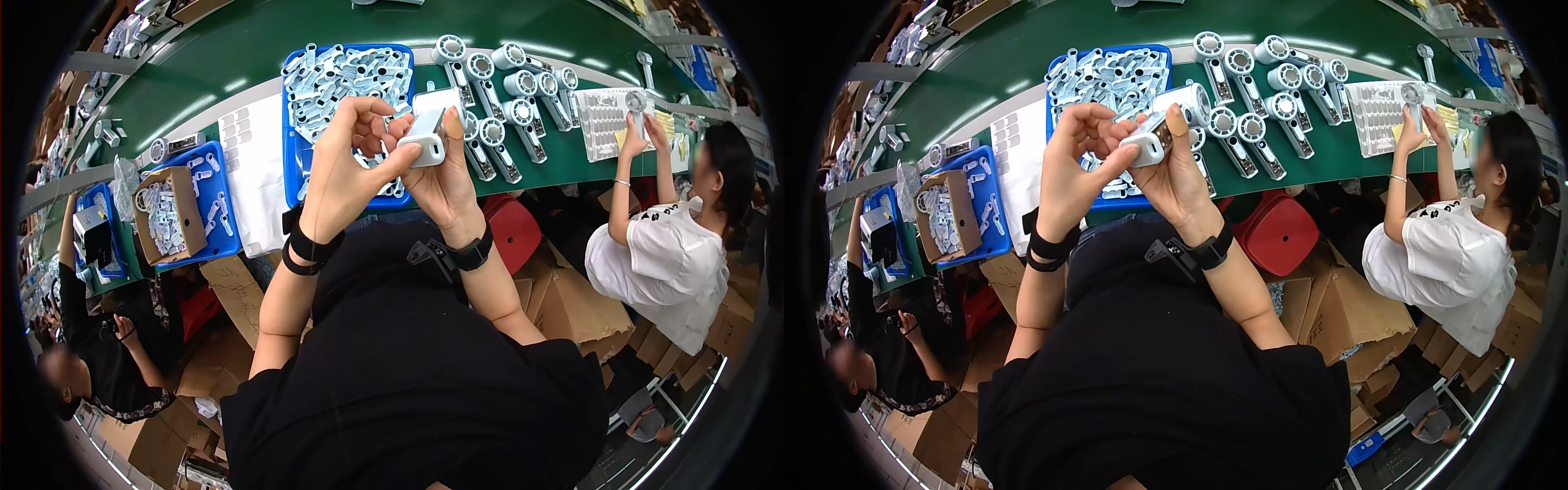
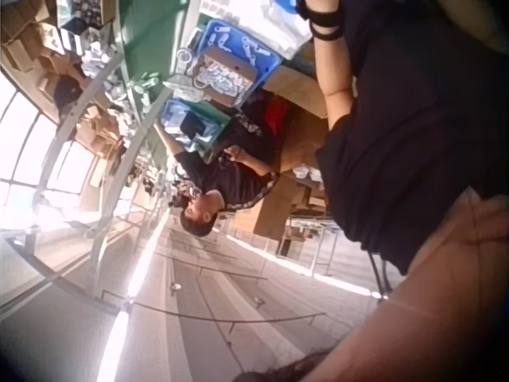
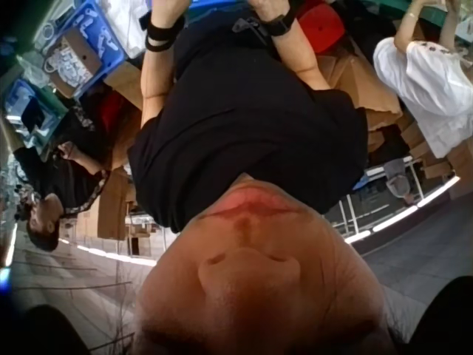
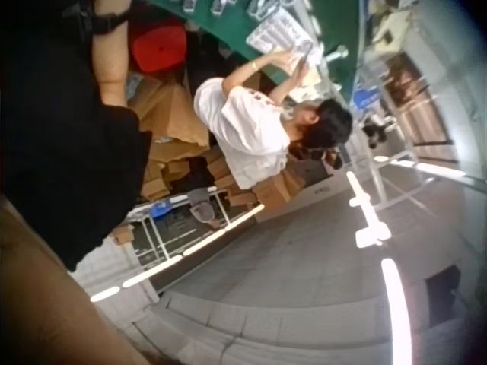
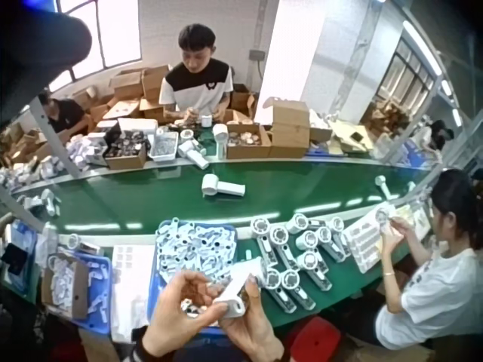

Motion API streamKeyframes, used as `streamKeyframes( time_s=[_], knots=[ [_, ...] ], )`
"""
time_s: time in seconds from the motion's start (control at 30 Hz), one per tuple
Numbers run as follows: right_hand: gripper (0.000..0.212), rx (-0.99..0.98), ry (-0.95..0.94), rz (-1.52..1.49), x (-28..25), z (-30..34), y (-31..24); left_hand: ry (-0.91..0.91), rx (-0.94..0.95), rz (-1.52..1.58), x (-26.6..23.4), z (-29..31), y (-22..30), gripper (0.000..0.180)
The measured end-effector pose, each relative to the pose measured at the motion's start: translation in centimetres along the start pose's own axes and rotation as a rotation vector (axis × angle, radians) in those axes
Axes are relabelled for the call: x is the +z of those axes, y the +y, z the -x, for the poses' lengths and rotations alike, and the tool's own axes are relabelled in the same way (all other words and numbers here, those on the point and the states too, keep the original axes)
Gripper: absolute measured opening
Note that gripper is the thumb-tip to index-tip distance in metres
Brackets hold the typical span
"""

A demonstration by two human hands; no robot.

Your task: Assembling plastic hair dryer components at a production line station.

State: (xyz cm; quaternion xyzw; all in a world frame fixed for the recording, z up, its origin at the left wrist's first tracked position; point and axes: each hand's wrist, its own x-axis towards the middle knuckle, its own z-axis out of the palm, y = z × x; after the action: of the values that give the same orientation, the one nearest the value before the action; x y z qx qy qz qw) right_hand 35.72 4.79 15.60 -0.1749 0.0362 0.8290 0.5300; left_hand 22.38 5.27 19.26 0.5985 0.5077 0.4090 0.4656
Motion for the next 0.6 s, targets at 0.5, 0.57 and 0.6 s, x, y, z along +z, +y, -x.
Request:
streamKeyframes(
  time_s=[0.5, 0.57, 0.6],
  knots=[
    [0.041, -0.003, -0.011, 0.198, -9.1, 5.1, -12.9, 0.068, -0.080, -0.011, 0.0, 0.1, -8.6, 0.028],
    [0.041, -0.295, 0.470, 0.462, -10.7, 6.2, -16.0, 0.289, -0.166, -0.167, -3.5, 1.4, -12.8, 0.021],
    [0.042, -0.334, 0.512, 0.525, -13.5, 6.9, -18.7, 0.377, -0.186, -0.272, -5.1, 2.1, -14.7, 0.018]
  ],
)
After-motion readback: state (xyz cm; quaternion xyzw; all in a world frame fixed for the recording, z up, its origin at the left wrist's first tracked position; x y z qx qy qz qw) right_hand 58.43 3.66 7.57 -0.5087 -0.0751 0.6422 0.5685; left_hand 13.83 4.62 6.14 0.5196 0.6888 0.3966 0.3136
